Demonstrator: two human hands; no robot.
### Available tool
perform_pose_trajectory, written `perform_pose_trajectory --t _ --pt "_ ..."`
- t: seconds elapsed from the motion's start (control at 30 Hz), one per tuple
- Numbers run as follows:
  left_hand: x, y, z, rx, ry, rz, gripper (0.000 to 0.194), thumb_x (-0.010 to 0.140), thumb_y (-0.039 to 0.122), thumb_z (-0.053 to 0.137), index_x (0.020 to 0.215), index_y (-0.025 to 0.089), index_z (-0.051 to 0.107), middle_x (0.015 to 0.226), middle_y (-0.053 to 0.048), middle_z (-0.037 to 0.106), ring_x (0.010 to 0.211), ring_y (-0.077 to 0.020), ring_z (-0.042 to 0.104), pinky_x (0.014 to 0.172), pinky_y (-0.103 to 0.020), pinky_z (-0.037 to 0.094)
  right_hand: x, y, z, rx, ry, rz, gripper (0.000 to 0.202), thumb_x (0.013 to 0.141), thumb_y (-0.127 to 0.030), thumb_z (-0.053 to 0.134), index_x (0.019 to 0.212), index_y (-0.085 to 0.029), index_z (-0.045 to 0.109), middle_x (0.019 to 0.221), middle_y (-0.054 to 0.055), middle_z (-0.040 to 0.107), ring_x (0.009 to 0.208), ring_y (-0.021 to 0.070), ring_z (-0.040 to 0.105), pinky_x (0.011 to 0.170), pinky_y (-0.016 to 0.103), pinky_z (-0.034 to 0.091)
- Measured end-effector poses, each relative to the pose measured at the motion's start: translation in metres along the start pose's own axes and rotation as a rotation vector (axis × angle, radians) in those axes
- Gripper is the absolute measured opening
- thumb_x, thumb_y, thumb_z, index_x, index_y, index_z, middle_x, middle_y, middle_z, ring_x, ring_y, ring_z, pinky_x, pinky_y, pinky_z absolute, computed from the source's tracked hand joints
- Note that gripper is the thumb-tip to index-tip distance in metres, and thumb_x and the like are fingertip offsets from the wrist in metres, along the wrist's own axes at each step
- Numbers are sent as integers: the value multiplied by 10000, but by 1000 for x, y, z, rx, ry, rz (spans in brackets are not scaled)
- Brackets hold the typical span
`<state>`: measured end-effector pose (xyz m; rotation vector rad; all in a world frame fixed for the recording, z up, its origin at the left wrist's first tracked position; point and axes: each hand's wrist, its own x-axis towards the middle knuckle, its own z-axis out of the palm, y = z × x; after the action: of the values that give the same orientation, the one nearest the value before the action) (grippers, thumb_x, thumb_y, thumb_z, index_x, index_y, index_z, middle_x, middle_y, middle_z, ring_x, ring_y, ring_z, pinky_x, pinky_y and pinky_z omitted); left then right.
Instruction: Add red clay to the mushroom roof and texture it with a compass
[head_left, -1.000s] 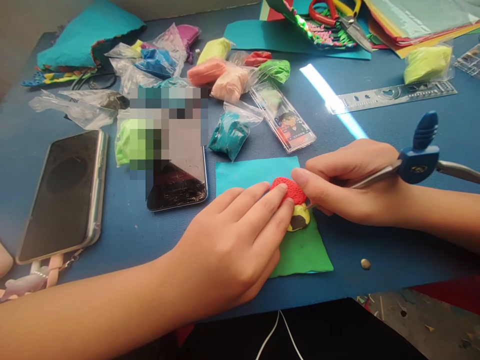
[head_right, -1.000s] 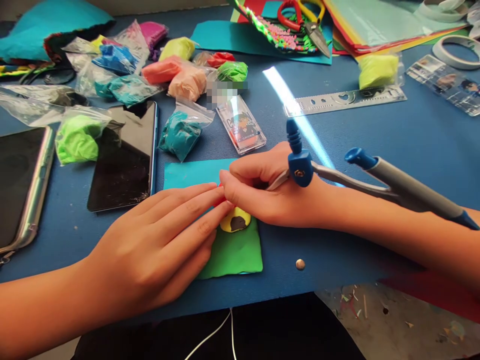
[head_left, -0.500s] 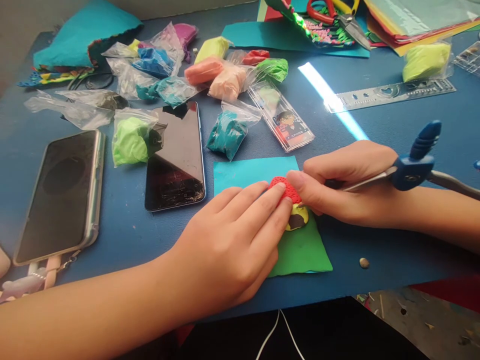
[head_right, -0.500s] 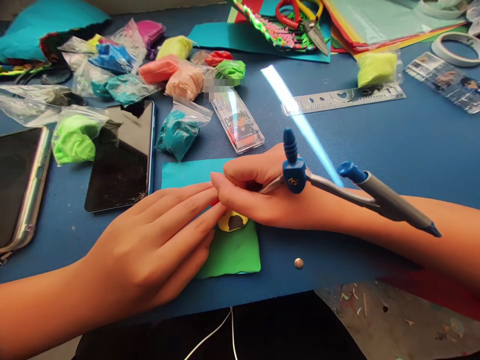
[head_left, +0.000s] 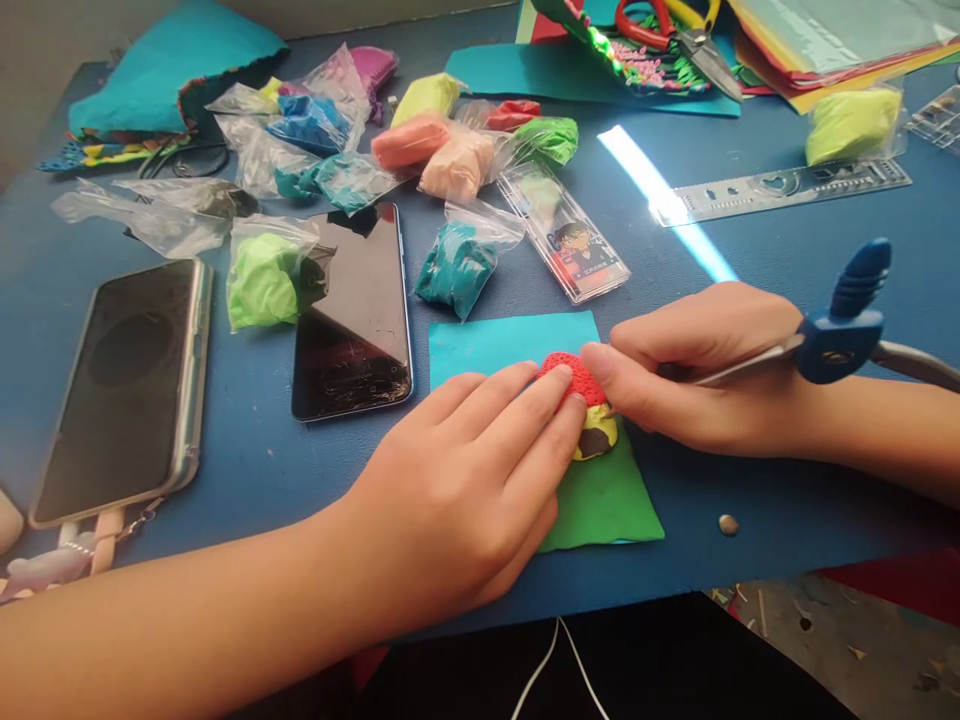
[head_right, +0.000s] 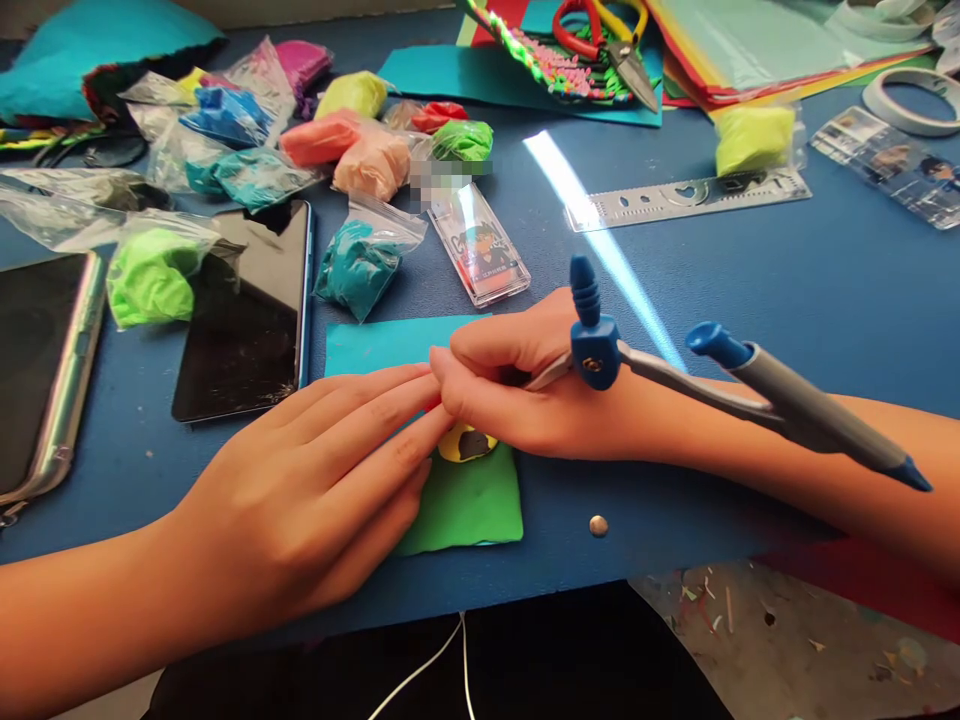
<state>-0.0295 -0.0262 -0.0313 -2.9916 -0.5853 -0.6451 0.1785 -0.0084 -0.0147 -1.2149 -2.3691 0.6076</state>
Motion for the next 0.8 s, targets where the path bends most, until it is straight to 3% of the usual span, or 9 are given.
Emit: perform_pose_trajectory --t 0.1,0.37,0.53,0.8 --pt "0 0 0 -1 4 2 309 914 109 479 1151 -32 616 1183 -209 675 1065 -368 661 807 -476 595 3 -3 -3 10 -50 -14 524 978 -390 410 505 -187 315 430 -52 298 416 55 319 417 226 273" --pt "0 -1 1 3 0 9 313 922 107 462 1157 -38 609 1184 -216 672 1068 -373 659 790 -484 597 2 -2 -5 -54 -37 -10 538 986 -393 363 501 -182 267 425 -45 254 407 57 291 415 235 258" --pt "-1 -1 1 -9 7 10 315 911 107 480 1154 -45 609 1181 -219 673 1045 -380 667 784 -485 596 1 0 -3 -36 -90 -68 521 991 -373 356 508 -179 340 428 -47 328 395 48 295 406 234 250" --pt "0 0 0 0 -5 8 311 919 108 466 1154 -37 608 1176 -218 674 1063 -374 661 793 -482 596 2 -4 -4 -103 -22 -38 530 996 -360 334 501 -179 276 424 -47 251 396 57 271 423 239 259"
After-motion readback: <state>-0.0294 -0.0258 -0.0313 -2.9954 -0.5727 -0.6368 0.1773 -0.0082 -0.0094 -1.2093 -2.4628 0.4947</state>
